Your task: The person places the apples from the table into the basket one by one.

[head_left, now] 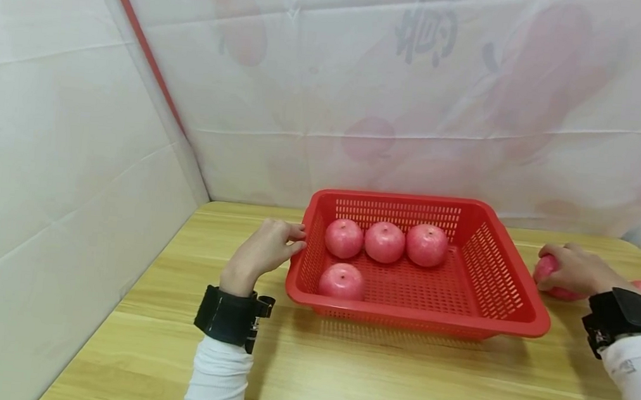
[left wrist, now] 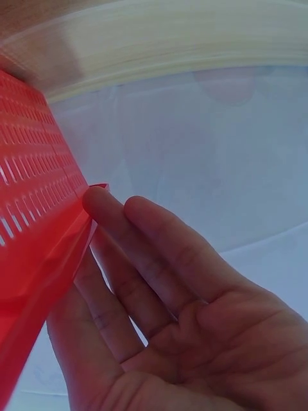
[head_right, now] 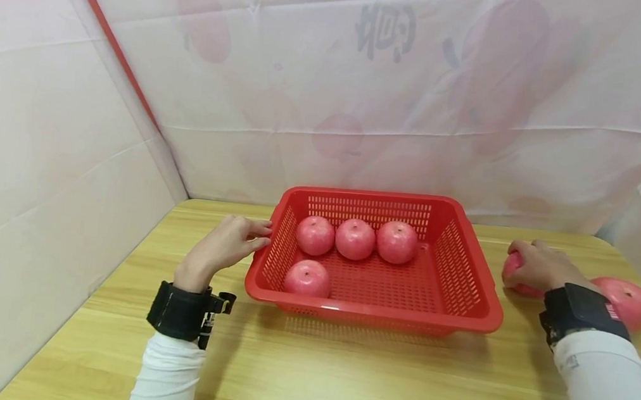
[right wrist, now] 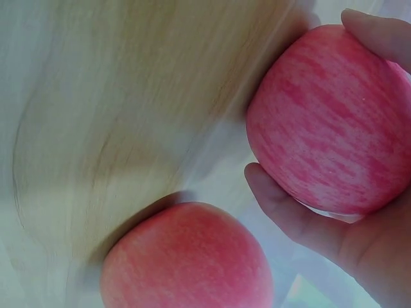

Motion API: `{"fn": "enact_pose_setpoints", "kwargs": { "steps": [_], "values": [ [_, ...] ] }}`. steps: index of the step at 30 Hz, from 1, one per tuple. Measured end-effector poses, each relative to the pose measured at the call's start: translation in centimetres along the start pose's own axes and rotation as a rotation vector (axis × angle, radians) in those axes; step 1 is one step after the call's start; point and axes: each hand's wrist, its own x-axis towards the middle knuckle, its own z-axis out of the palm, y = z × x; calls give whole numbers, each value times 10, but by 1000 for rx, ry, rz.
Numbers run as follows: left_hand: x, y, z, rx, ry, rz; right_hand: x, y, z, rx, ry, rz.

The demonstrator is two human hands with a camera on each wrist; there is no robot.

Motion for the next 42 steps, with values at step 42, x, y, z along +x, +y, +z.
{"fn": "enact_pose_setpoints", "kwargs": {
  "steps": [42],
  "values": [
    [1, 1, 1, 26, 12, 39, 3, -12, -34, -51, 170, -55]
  ]
}}
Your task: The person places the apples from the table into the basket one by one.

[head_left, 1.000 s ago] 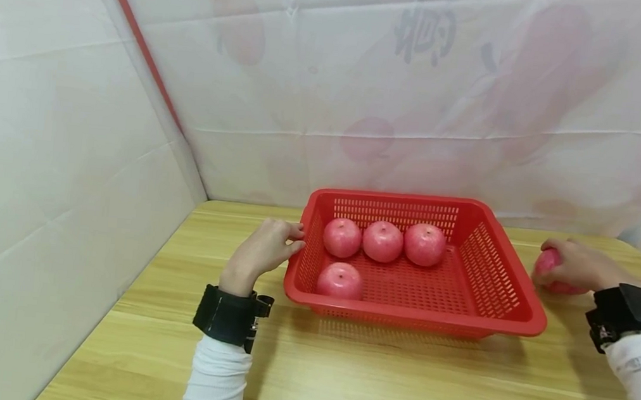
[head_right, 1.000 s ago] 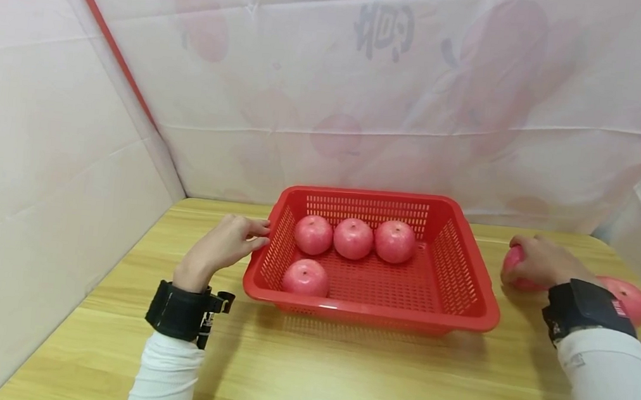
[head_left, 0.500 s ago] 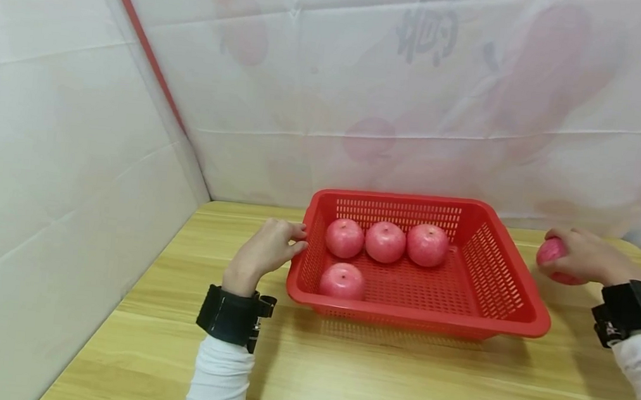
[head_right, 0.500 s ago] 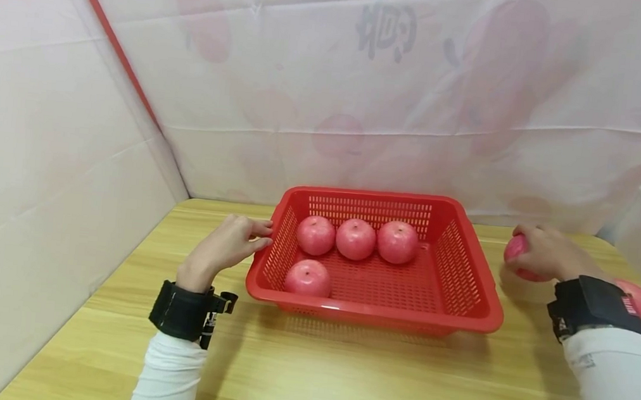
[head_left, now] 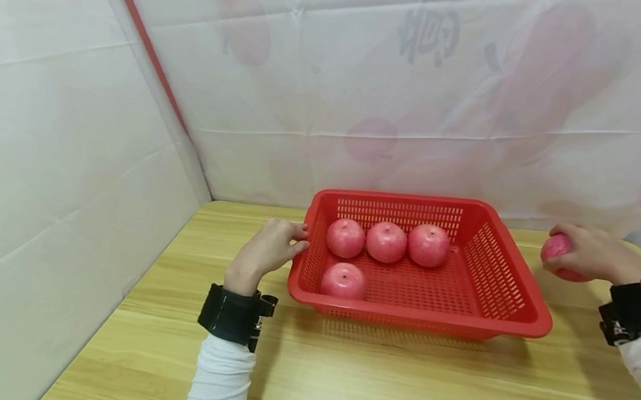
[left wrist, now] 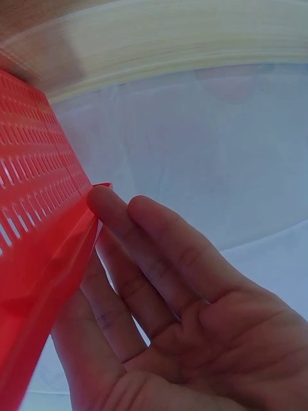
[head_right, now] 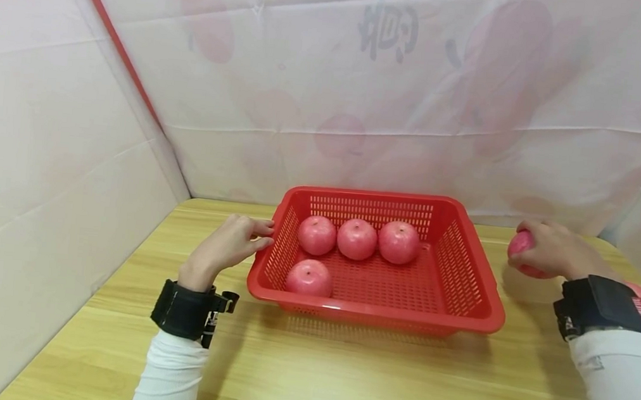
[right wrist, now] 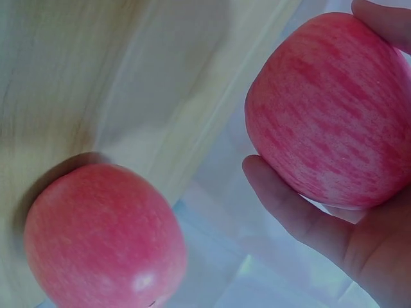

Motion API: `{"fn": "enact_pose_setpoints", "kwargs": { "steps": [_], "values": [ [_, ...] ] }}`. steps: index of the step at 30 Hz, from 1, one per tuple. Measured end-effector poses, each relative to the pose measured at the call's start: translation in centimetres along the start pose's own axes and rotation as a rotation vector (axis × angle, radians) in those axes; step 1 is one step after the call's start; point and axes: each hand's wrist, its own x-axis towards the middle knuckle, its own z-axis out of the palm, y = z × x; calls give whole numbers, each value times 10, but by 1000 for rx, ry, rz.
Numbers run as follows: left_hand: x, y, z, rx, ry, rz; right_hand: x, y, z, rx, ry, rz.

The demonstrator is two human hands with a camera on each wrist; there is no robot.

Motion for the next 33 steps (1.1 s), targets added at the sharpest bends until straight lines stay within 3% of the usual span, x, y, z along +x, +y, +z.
{"fn": "enact_pose_setpoints", "kwargs": {
  "steps": [9, 23, 33],
  "values": [
    [1, 0, 1, -9, -6, -9, 2, -6, -8, 12, -3, -13],
    [0, 1, 4, -12, 6, -29, 10, -25, -20, 27, 139, -88],
    [-1, 1, 3, -17, 11, -26, 15, -54, -39, 7, 98, -86]
  ]
}}
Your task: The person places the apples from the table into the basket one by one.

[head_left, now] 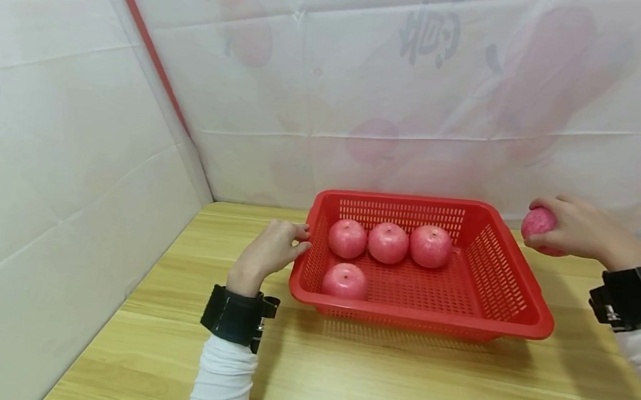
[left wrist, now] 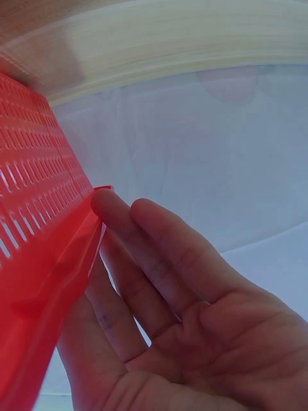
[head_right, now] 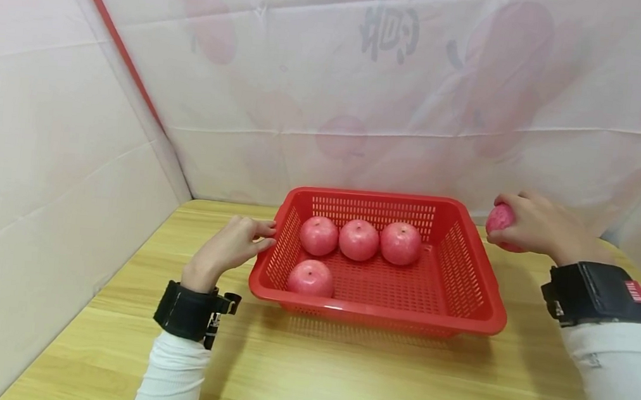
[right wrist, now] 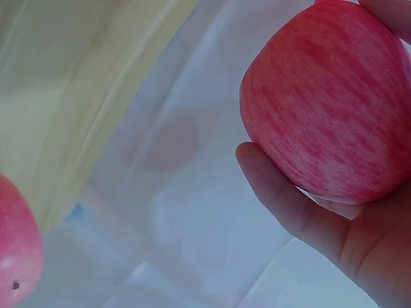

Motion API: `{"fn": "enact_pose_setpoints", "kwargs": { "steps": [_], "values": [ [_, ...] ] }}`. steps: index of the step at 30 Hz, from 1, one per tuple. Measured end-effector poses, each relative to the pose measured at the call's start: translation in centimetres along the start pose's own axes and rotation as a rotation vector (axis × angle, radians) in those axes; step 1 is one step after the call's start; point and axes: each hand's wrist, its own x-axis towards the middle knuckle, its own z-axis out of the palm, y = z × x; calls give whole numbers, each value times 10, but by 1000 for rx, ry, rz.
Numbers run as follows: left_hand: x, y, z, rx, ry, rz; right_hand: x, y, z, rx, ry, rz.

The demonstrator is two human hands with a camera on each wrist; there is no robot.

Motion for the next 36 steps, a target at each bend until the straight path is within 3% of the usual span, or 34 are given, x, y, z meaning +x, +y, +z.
{"fn": "enact_pose_setpoints", "kwargs": {
  "steps": [19, 36],
  "values": [
    [0, 0, 0, 13, 0, -4, 4, -24, -7, 17, -43, 3],
    [1, 0, 0, 13, -6, -6, 7, -44, -16, 14, -31, -17]
  ]
}}
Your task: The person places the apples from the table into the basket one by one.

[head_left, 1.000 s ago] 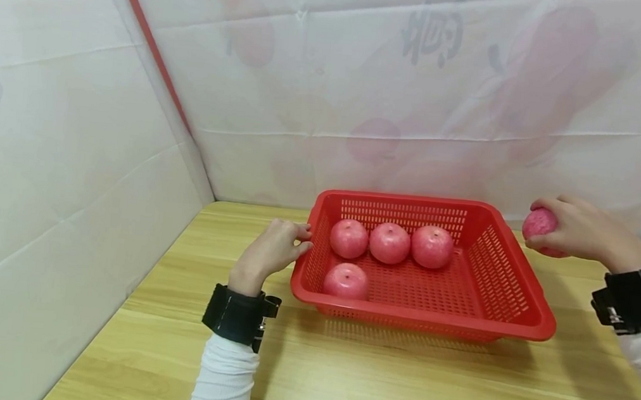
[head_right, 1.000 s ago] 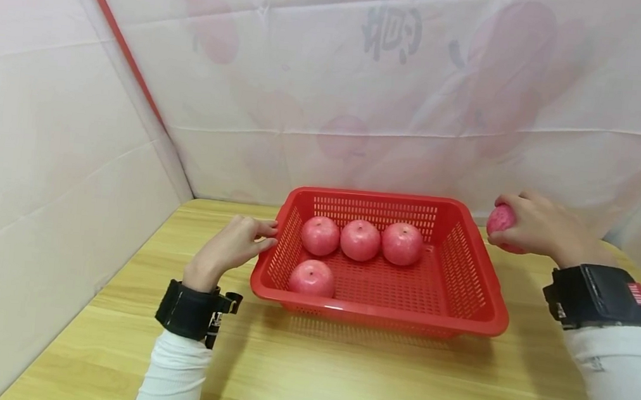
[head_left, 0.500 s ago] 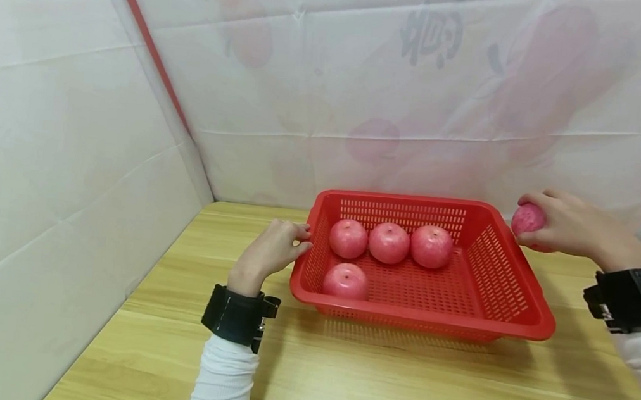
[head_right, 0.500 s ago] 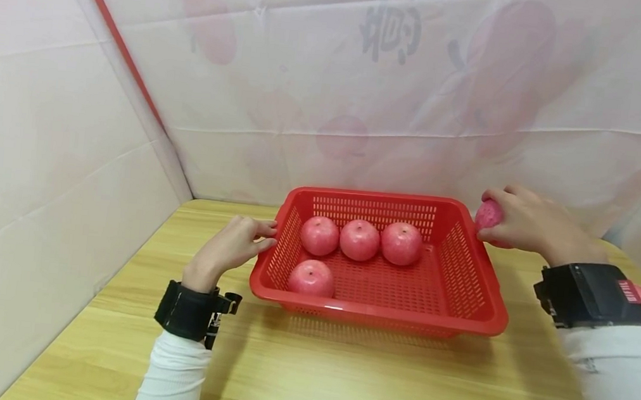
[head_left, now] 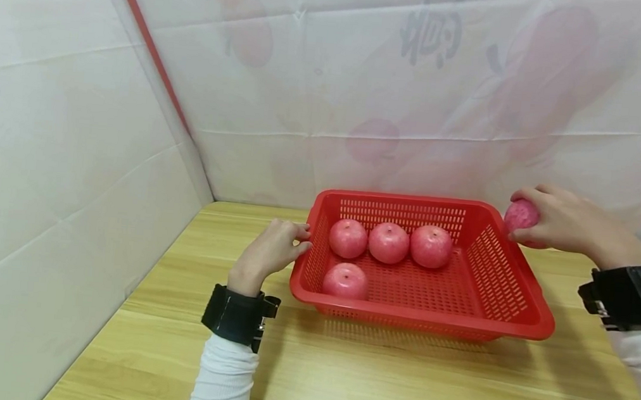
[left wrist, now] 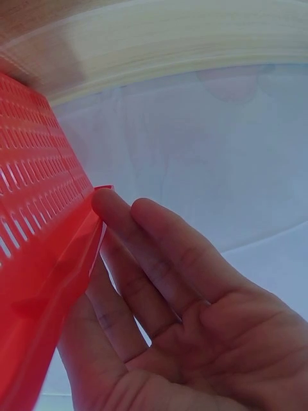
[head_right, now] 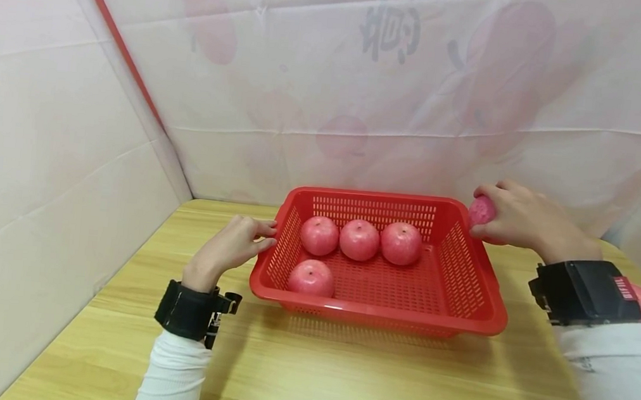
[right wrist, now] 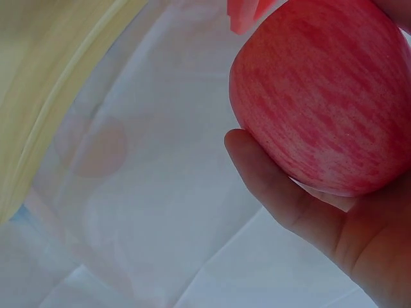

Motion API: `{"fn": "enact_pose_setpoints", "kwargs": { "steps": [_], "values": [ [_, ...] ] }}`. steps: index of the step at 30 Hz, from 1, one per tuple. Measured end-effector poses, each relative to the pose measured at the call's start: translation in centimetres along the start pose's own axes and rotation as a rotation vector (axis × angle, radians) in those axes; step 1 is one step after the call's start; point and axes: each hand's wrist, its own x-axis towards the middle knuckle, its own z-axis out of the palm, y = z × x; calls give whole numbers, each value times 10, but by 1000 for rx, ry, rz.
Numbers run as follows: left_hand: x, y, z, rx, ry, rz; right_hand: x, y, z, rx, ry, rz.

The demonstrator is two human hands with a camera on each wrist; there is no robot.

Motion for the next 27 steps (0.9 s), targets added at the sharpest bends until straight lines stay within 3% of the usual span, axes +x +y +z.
{"fn": "enact_pose_setpoints", "kwargs": {
  "steps": [18, 27],
  "values": [
    [-1, 1, 0, 12, -1, -1, 3, -18, -6, 3, -34, -36],
    [-1, 1, 0, 5, -3, -11, 8, -27, -5, 10, 14, -70]
  ]
}}
